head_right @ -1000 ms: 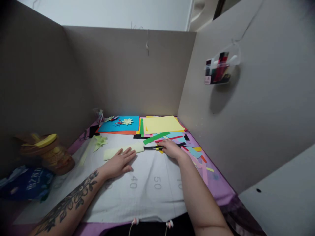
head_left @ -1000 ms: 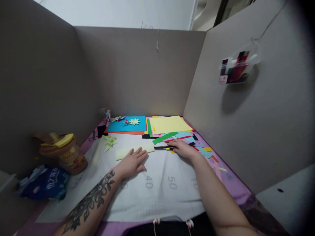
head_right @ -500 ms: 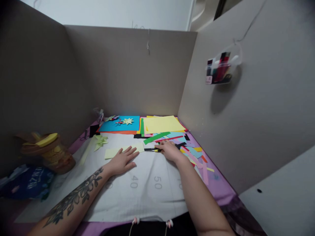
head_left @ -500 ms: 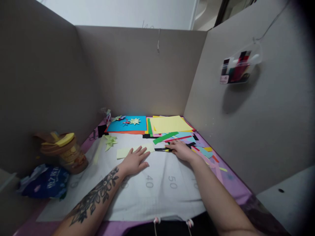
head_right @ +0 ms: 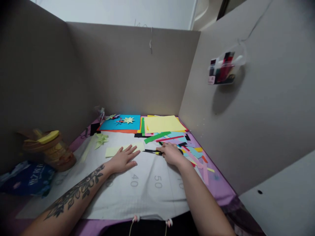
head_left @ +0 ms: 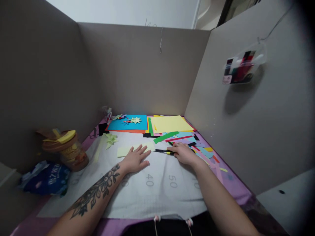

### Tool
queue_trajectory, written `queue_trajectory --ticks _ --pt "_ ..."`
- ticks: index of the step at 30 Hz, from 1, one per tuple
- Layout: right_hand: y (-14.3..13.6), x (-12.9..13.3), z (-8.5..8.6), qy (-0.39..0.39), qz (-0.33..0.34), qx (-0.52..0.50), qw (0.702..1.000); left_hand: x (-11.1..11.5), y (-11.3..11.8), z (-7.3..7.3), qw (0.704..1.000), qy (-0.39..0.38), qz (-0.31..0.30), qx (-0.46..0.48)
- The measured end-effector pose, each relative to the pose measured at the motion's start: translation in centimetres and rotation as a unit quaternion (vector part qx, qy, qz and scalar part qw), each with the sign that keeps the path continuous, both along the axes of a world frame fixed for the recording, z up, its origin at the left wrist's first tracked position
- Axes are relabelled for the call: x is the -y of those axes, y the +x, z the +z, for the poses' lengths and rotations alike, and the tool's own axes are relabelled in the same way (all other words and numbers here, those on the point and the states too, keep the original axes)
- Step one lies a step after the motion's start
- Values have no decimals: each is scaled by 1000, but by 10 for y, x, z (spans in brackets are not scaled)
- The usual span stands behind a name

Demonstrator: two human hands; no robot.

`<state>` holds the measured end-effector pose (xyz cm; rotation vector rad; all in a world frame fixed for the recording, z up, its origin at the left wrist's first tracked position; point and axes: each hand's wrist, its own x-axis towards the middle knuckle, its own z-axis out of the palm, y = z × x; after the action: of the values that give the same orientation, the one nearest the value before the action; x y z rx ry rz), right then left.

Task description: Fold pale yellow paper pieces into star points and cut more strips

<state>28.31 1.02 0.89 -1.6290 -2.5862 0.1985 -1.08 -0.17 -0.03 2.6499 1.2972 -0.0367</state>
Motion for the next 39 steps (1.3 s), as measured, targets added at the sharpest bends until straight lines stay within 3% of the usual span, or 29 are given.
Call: queue_trajectory --ticks 10,16,24,30,35,39 --pt "-20 6 5 15 5 42 999 -2 -1 -4 1000 -4 6 12" --pt "-17 13 5 10 10 38 999 -2 -1 -7 999 -8 24 44" --pt "-16 8 2 24 8 24 999 -1 -38 5 990 45 118 55" --pt "-17 -7 -2 55 40 17 998 -5 -57 15 991 78 56 95" --pt "-19 -16 -6 62 60 14 996 -11 -62 12 989 89 55 103" --pt "-25 -17 -5 54 64 24 996 -14 -66 12 994 4 26 111"
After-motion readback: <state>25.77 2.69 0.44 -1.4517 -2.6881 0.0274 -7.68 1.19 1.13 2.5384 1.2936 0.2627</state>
